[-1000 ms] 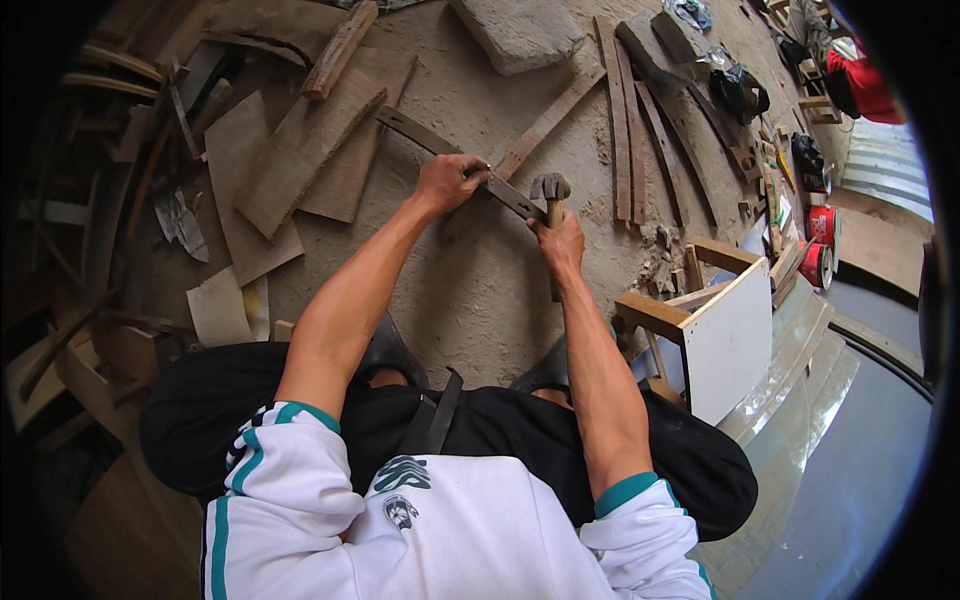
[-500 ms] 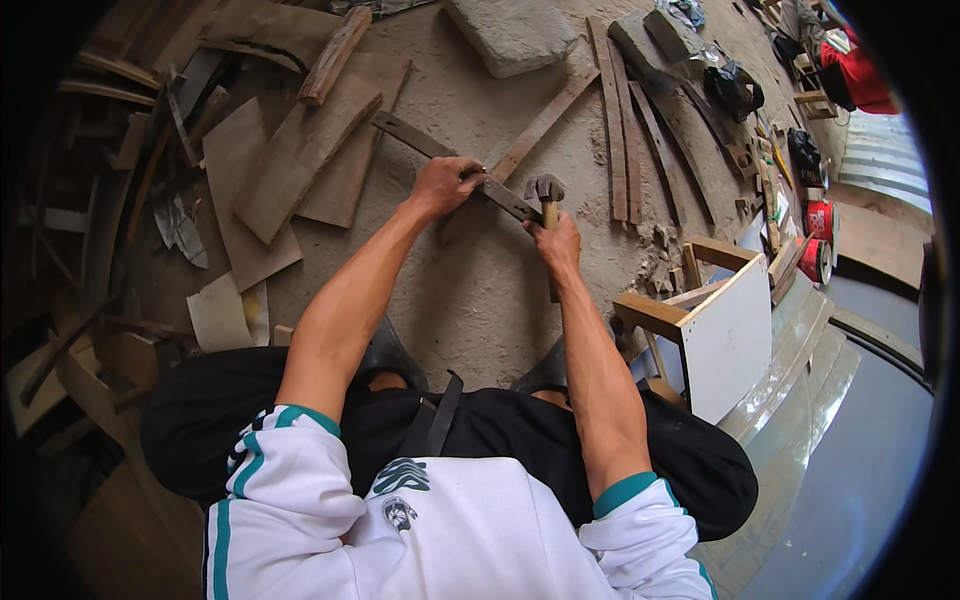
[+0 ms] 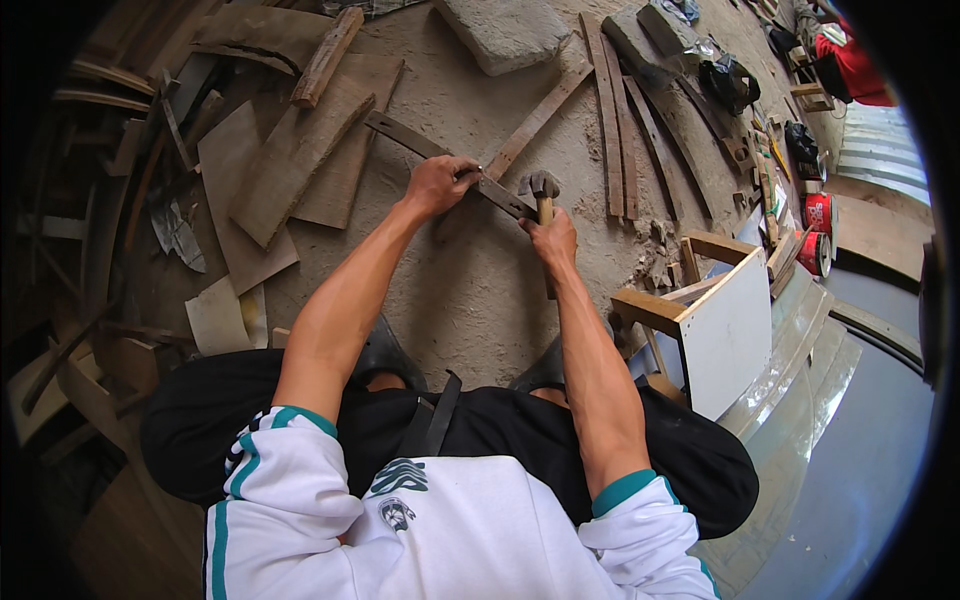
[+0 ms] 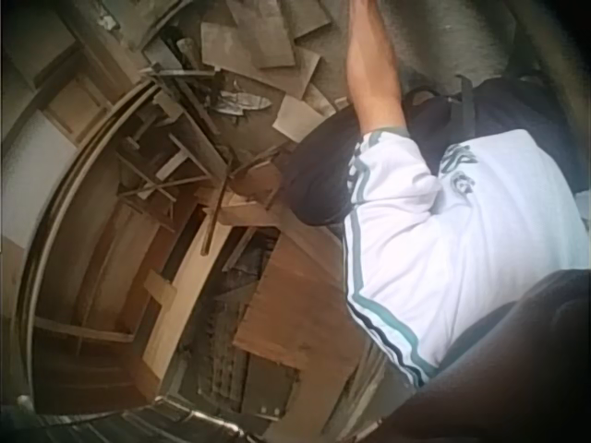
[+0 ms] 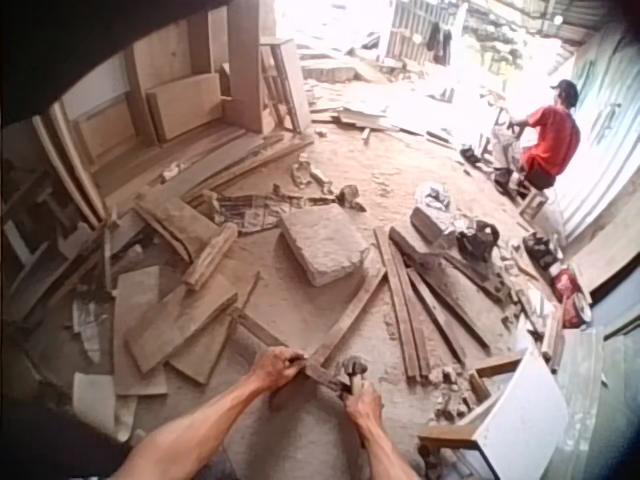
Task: The person sits on the ground and uses a hammer to repeatedly strike a long, thin piece of wood resting on a concrete block. The person adjusts the wood's position several times and continues hammering along its length.
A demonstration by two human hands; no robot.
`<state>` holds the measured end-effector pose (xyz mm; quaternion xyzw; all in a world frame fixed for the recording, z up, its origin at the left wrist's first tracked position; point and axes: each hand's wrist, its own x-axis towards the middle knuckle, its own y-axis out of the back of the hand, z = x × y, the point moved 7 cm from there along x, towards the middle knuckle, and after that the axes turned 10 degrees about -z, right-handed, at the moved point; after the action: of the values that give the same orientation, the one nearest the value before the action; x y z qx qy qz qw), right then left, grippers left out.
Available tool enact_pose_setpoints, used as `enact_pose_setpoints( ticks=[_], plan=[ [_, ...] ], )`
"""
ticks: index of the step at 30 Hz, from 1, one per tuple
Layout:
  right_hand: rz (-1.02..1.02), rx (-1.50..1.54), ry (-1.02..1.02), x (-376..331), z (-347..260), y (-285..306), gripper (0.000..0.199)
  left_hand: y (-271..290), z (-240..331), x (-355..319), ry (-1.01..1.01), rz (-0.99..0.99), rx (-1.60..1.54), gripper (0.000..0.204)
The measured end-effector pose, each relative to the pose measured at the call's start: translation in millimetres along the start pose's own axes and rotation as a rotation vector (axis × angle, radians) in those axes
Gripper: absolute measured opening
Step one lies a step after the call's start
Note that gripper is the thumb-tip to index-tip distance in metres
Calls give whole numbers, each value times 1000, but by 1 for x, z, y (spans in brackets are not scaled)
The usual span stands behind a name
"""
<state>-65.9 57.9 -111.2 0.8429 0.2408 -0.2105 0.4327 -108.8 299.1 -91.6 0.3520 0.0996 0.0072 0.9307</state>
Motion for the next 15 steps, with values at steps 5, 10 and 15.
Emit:
enact_pose_setpoints(
  ticks=[5,10,15],
  plan=[
    [62,-28,14,-1,-5,4,49,0,-2,-5,-122,122,-51,21],
    [-30,193,80,-7,-26,4,37,-1,-1,-10,-206,193,-108,19],
    [-88,220,238,-23,-61,-6,30,-4,1,-15,-251,251,-39,15]
  ],
)
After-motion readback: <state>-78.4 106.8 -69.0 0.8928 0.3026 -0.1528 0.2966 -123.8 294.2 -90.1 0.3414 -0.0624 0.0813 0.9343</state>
